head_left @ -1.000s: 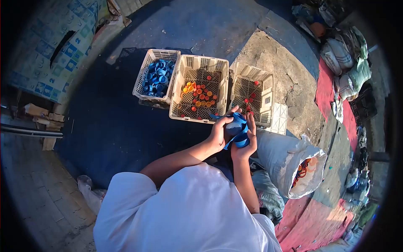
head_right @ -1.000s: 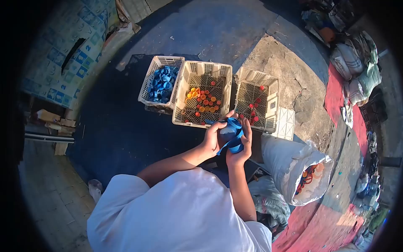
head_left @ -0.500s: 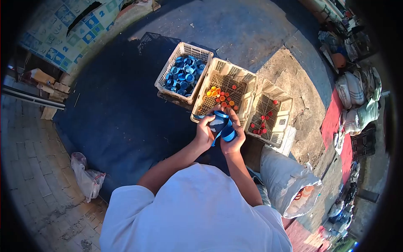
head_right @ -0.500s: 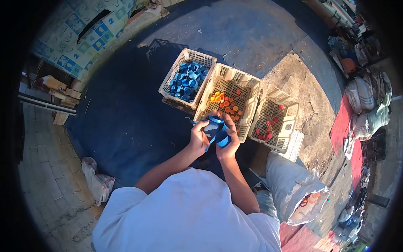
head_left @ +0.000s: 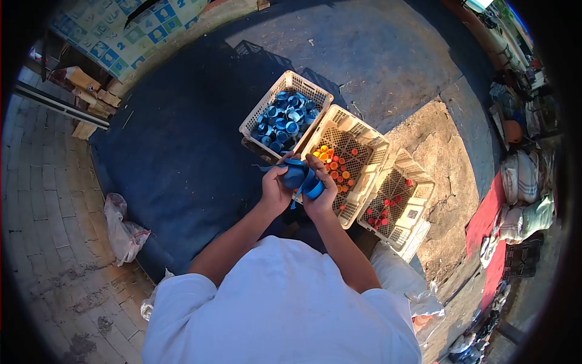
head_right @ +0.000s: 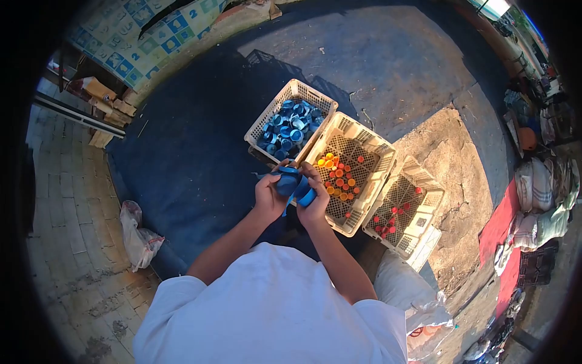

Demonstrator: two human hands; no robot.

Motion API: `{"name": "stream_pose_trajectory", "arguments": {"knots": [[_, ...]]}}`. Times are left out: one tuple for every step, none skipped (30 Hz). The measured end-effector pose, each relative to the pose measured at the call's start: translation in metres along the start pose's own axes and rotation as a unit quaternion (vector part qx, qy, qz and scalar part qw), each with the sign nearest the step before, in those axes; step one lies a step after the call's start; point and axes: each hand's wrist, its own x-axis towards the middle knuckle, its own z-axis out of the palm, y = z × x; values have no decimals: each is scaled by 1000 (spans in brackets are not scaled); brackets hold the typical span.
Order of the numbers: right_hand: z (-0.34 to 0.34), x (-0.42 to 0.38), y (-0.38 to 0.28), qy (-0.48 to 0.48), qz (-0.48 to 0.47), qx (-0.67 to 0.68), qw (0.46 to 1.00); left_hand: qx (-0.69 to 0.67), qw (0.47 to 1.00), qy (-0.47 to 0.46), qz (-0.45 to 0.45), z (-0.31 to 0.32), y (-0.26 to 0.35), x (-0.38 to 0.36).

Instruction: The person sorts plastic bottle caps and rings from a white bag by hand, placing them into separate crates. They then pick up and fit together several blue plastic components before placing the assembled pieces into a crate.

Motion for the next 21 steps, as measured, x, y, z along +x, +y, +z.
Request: {"name": "stream_pose_trajectory", "arguments": {"knots": [[3, 6, 2, 17, 3, -1, 1000, 2, 1000, 7, -1, 0, 5, 5], [8, 14, 5, 32, 5, -2, 999, 3, 1000, 13, -2, 1, 11, 12], [13, 22, 7, 48, 6, -3, 999, 6, 1000, 19, -4, 1, 18, 20], [18, 31, 11, 56, -2, 3, 998, 0, 1000, 17, -13, -2, 24, 29], [20, 42, 16, 64, -10, 13, 998, -5, 1000, 14, -24, -6, 31, 40], [18, 54, 25, 74, -20, 25, 997, -6, 999, 11, -38, -11, 41, 52], [18, 66, 32, 85, -32, 38, 995, 0, 999, 9, -48, -16, 49, 63], [17, 77, 38, 83, -23, 42, 995, 7, 998, 5, -59, -19, 57, 74], [24, 89, 43, 107, -27, 46, 993, 11, 997, 2, -70, -23, 66, 86], [30, 100, 48, 130, -30, 48, 990, -5, 996, 0, -91, -27, 75, 99], [35, 108, 55, 156, -30, 51, 986, 4, 994, -14, -107, -32, 84, 111], [42, 117, 60, 172, -36, 36, 984, 14, 992, -29, -124, -34, 95, 123], [50, 127, 65, 180, -44, 34, 982, 26, 989, -44, -140, -36, 108, 137], [56, 135, 71, 190, -49, 32, 980, 50, 987, -56, -139, -38, 116, 147], [62, 142, 76, 199, -52, 28, 978, 62, 983, -39, -169, -42, 126, 162], [63, 151, 83, 205, -56, 20, 977, 73, 977, -21, -200, -46, 133, 175], [63, 155, 87, 225, -48, 27, 973, 85, 969, -3, -230, -51, 139, 184], [70, 161, 88, 242, -41, 34, 969, 86, 966, -11, -242, -51, 149, 191], [78, 169, 88, 255, -36, 41, 965, 96, 965, -12, -243, -49, 155, 199], [86, 176, 88, 257, -30, 40, 965, 106, 964, -13, -244, -46, 161, 206], [90, 186, 90, 259, -43, 21, 965, 116, 963, -15, -245, -45, 164, 214]]}}
